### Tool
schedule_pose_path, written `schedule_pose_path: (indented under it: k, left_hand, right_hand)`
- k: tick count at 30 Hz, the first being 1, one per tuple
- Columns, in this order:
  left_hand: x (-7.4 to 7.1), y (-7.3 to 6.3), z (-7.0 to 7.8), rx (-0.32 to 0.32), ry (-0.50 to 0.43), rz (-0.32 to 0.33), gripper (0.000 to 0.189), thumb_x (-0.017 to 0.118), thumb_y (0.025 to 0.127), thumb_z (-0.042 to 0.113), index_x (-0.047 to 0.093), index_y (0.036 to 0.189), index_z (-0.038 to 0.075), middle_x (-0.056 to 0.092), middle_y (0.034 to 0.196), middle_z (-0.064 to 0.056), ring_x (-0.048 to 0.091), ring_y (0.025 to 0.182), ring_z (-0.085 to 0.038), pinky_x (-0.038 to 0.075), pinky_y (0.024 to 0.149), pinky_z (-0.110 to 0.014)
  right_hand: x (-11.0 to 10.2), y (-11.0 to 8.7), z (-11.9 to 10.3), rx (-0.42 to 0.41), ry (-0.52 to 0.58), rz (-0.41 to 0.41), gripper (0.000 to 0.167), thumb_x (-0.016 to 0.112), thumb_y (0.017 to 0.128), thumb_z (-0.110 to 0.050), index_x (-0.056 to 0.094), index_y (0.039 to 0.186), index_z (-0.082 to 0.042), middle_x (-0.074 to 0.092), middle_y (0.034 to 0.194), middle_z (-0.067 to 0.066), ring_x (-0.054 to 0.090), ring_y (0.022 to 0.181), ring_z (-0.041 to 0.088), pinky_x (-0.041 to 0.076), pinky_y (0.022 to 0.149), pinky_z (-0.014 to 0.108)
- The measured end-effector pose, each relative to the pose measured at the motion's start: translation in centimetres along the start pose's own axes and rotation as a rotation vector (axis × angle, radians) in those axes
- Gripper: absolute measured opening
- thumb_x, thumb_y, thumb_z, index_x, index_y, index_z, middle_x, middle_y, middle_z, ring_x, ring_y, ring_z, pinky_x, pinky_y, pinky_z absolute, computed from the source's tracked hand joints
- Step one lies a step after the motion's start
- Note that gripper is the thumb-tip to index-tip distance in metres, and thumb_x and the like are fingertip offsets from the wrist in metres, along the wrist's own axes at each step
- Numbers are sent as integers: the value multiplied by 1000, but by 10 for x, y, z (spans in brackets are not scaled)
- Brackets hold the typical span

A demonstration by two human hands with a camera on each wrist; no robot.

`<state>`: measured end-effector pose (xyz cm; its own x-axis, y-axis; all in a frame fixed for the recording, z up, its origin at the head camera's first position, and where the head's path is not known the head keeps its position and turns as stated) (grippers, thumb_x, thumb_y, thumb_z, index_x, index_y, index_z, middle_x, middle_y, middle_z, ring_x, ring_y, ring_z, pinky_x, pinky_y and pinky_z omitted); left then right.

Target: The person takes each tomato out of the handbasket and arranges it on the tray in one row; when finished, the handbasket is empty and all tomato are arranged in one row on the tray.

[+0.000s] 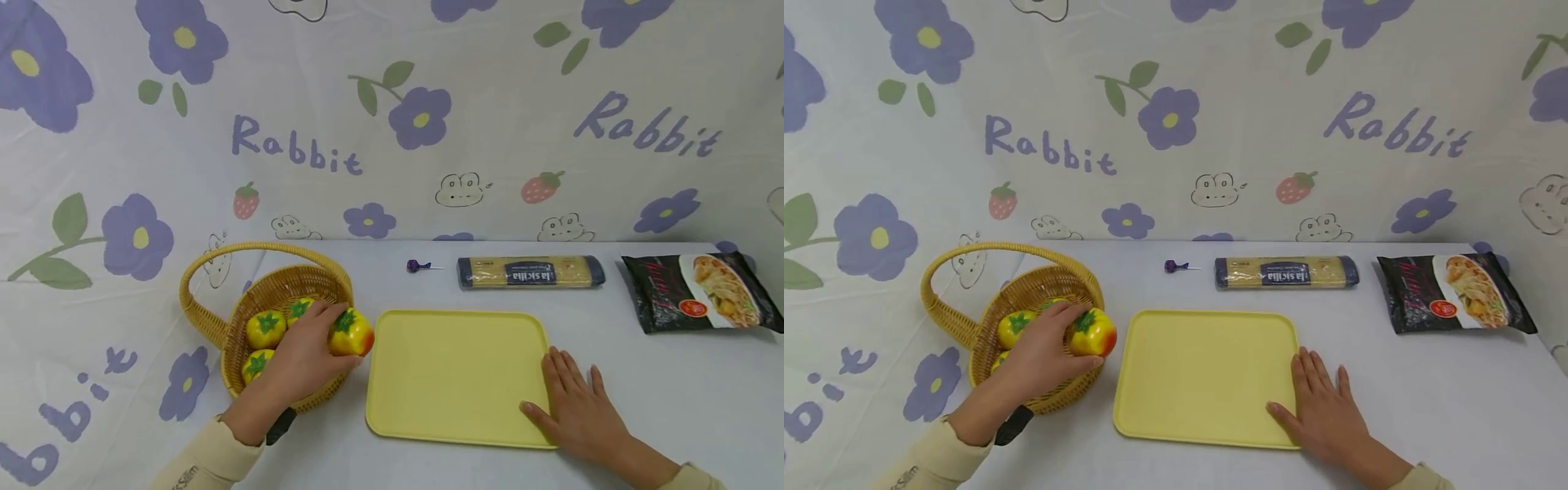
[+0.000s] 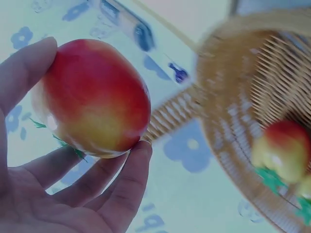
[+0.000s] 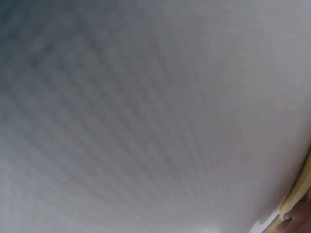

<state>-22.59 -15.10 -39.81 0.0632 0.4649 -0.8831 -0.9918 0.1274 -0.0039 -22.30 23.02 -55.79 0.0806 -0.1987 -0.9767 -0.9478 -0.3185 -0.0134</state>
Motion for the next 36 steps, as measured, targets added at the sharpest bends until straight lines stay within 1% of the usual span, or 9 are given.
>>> schedule_pose_path:
  k: [3, 6, 10, 14, 17, 20, 25, 30, 36]
  left_hand:
    - [9, 12, 20, 27, -26, -17, 76, 82, 74, 35, 49, 139, 12, 49, 133, -7, 55, 112, -24, 49, 96, -42]
    - [24, 27, 42, 72, -48, -54, 75, 82, 74, 37, 50, 138, 13, 51, 132, -6, 55, 110, -23, 50, 95, -40]
    - [57, 53, 75, 147, -73, -119, 75, 81, 75, 35, 49, 138, 12, 51, 131, -7, 55, 109, -24, 49, 95, -40]
    - [97, 78, 105, 204, -49, -167, 74, 80, 76, 36, 48, 139, 13, 51, 131, -7, 55, 107, -22, 48, 96, -38]
    - [126, 92, 123, 227, -28, -202, 74, 80, 76, 36, 48, 139, 14, 51, 130, -6, 56, 106, -20, 49, 96, -35]
    - [148, 102, 138, 254, 1, -216, 74, 80, 75, 37, 49, 138, 14, 52, 130, -6, 56, 106, -20, 49, 97, -34]
    - [165, 110, 148, 273, 50, -201, 75, 81, 75, 38, 49, 139, 14, 52, 130, -6, 57, 107, -19, 48, 98, -31]
    - [179, 114, 155, 288, 67, -209, 74, 79, 77, 38, 48, 139, 15, 52, 131, -6, 57, 109, -19, 47, 100, -30]
    - [194, 112, 154, 270, 48, -218, 72, 79, 78, 34, 48, 140, 14, 51, 131, -7, 57, 110, -21, 47, 100, -31]
  right_hand:
    - [-1, 1, 3, 5, -13, 5, 94, 39, 92, -67, 19, 150, 5, 16, 158, 23, 14, 146, 40, 7, 109, 70]
    - [-1, 1, 3, 9, -18, 5, 95, 38, 91, -68, 20, 150, 4, 17, 158, 22, 15, 146, 39, 8, 109, 69]
    - [-1, -4, 7, 25, -25, 7, 95, 38, 91, -68, 22, 150, 4, 17, 159, 21, 15, 147, 38, 7, 110, 68]
    - [-2, -5, 9, 44, -32, 1, 96, 39, 90, -70, 23, 150, 3, 17, 159, 20, 15, 146, 38, 5, 111, 68]
    - [0, -5, 9, 54, -29, -13, 96, 39, 89, -71, 23, 150, 2, 16, 159, 19, 14, 147, 38, 3, 111, 69]
    - [1, -5, 8, 52, -29, -5, 95, 40, 89, -70, 25, 150, 1, 17, 159, 18, 15, 147, 38, 3, 111, 69]
    - [2, -1, 5, 35, -34, 9, 93, 39, 90, -70, 24, 150, 0, 17, 159, 17, 15, 147, 37, 4, 111, 69]
    - [3, -2, 9, 58, -57, -3, 95, 38, 89, -71, 23, 151, -1, 15, 160, 16, 13, 147, 36, 3, 111, 69]
    - [4, -4, 11, 61, -51, -13, 95, 37, 89, -72, 24, 151, -1, 16, 160, 16, 14, 147, 36, 4, 111, 69]
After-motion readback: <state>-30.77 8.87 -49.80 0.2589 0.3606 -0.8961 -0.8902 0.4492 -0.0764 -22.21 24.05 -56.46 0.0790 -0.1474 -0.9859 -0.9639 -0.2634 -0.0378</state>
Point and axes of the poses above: each hand's wrist, its own y-axis towards the middle knuckle, its own x-axis out of the palm, z = x × y, the point moved 6 cm from there along y, towards the middle knuckle
